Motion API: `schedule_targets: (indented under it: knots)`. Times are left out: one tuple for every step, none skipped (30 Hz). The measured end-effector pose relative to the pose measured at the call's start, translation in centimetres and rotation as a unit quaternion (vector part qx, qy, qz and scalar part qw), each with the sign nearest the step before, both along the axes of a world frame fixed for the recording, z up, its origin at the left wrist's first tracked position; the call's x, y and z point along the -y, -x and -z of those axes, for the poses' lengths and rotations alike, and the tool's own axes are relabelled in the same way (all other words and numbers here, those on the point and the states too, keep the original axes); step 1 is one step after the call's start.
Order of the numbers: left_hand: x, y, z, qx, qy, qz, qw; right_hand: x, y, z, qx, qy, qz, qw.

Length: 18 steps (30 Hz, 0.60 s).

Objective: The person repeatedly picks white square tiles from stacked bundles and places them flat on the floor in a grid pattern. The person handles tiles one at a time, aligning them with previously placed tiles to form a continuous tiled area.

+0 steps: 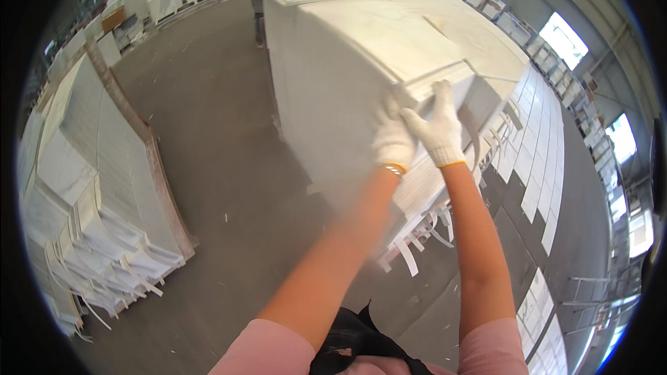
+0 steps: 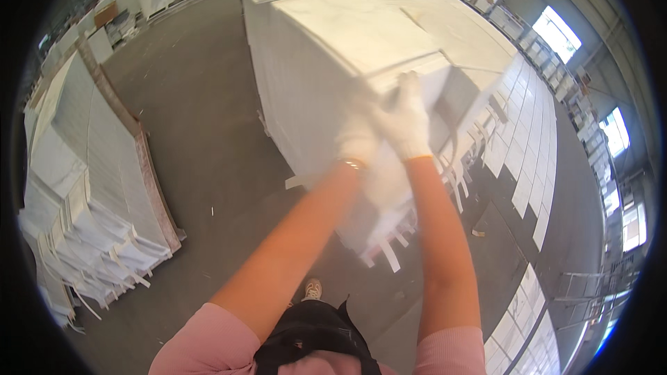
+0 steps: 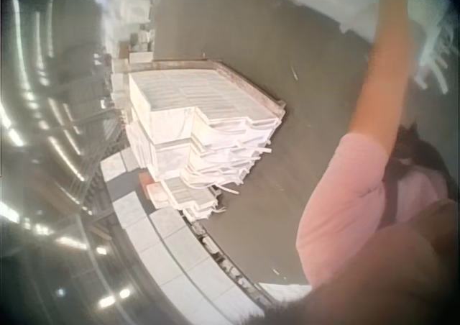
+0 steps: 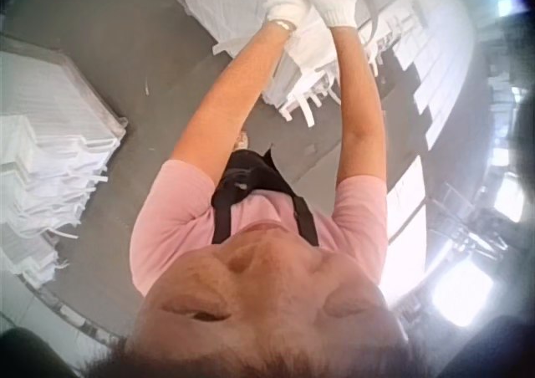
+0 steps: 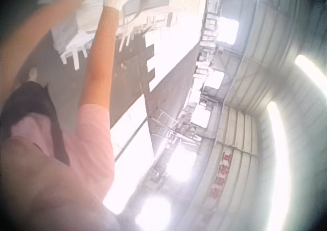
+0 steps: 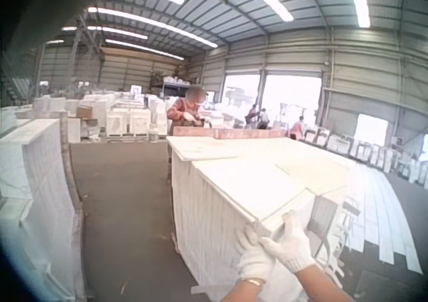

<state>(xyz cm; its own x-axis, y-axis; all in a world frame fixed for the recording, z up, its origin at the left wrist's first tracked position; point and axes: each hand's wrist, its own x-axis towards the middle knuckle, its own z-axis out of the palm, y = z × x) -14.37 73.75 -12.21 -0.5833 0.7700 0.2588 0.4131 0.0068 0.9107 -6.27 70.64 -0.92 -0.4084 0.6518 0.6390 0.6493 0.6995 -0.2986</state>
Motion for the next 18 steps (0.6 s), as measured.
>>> schedule_targets:
  knots:
    - [0.2, 1.1, -0.3, 0.027, -0.006, 0.024, 0.999, -0.2, 0.5, -0.2, -0.006, -0.003, -0.009, 1.000]
    - [0.4, 2.2, -0.6, -0.016, 0.005, -0.001, 1.000, -0.4, 1.6, -0.2, -0.001, -0.008, 0.005, 1.000]
    - [0.7, 2.9, -0.8, -0.049, 0.020, -0.014, 0.998, -0.9, 1.9, -0.5, 0.006, 0.032, -0.019, 0.999]
    - [0.6, 4.0, -1.1, -0.108, 0.038, -0.023, 0.993, -1.4, 2.7, -0.3, -0.010, 0.031, -0.037, 0.999]
    - [0.3, 4.8, -1.4, -0.145, 0.077, -0.018, 0.986, -1.9, 3.4, -0.1, -0.017, -0.001, -0.022, 1.000]
    - [-0.2, 5.3, -1.4, -0.138, 0.031, -0.033, 0.989, -2.7, 4.4, 0.0, -0.024, -0.072, -0.031, 0.997]
    - [-0.4, 5.8, -1.2, -0.110, -0.006, -0.042, 0.993, -3.4, 5.1, 0.2, -0.019, -0.107, -0.029, 0.994]
    - [-0.9, 6.5, -0.8, -0.106, -0.007, -0.042, 0.993, -4.0, 5.6, 0.4, -0.029, -0.153, -0.039, 0.987]
    - [-1.5, 7.2, -0.3, -0.102, -0.007, -0.042, 0.994, -4.5, 6.3, 0.7, -0.030, -0.160, -0.036, 0.986]
    - [-2.5, 8.2, 0.1, -0.123, 0.027, -0.032, 0.992, -4.9, 7.0, 1.0, -0.016, -0.128, -0.023, 0.991]
    - [-3.7, 9.5, 0.5, -0.106, 0.002, -0.023, 0.994, -5.2, 7.5, 1.2, -0.028, -0.089, -0.023, 0.995]
    - [-4.7, 10.7, 0.9, -0.023, -0.065, 0.022, 0.997, -5.5, 7.9, 1.2, -0.025, -0.010, -0.023, 0.999]
    - [-5.3, 11.9, 1.1, 0.042, -0.121, 0.045, 0.991, -5.9, 8.9, 1.0, -0.032, 0.049, -0.050, 0.997]
    - [-5.7, 13.1, 1.3, 0.042, -0.134, 0.027, 0.990, -6.0, 10.1, 1.1, -0.024, 0.053, -0.036, 0.998]
    - [-5.9, 13.7, 1.6, -0.001, -0.090, -0.009, 0.996, -6.2, 11.0, 1.1, -0.043, 0.005, -0.065, 0.997]
    - [-6.0, 14.2, 1.7, -0.042, -0.043, -0.045, 0.997, -6.4, 12.0, 1.1, -0.027, 0.016, -0.044, 0.999]
    - [-6.0, 14.0, 1.8, -0.086, -0.023, -0.082, 0.993, -6.7, 12.8, 1.2, -0.028, -0.008, -0.045, 0.999]
    - [-6.0, 14.3, 1.7, -0.082, -0.002, -0.086, 0.993, -7.1, 13.7, 1.4, -0.011, -0.045, -0.037, 0.998]
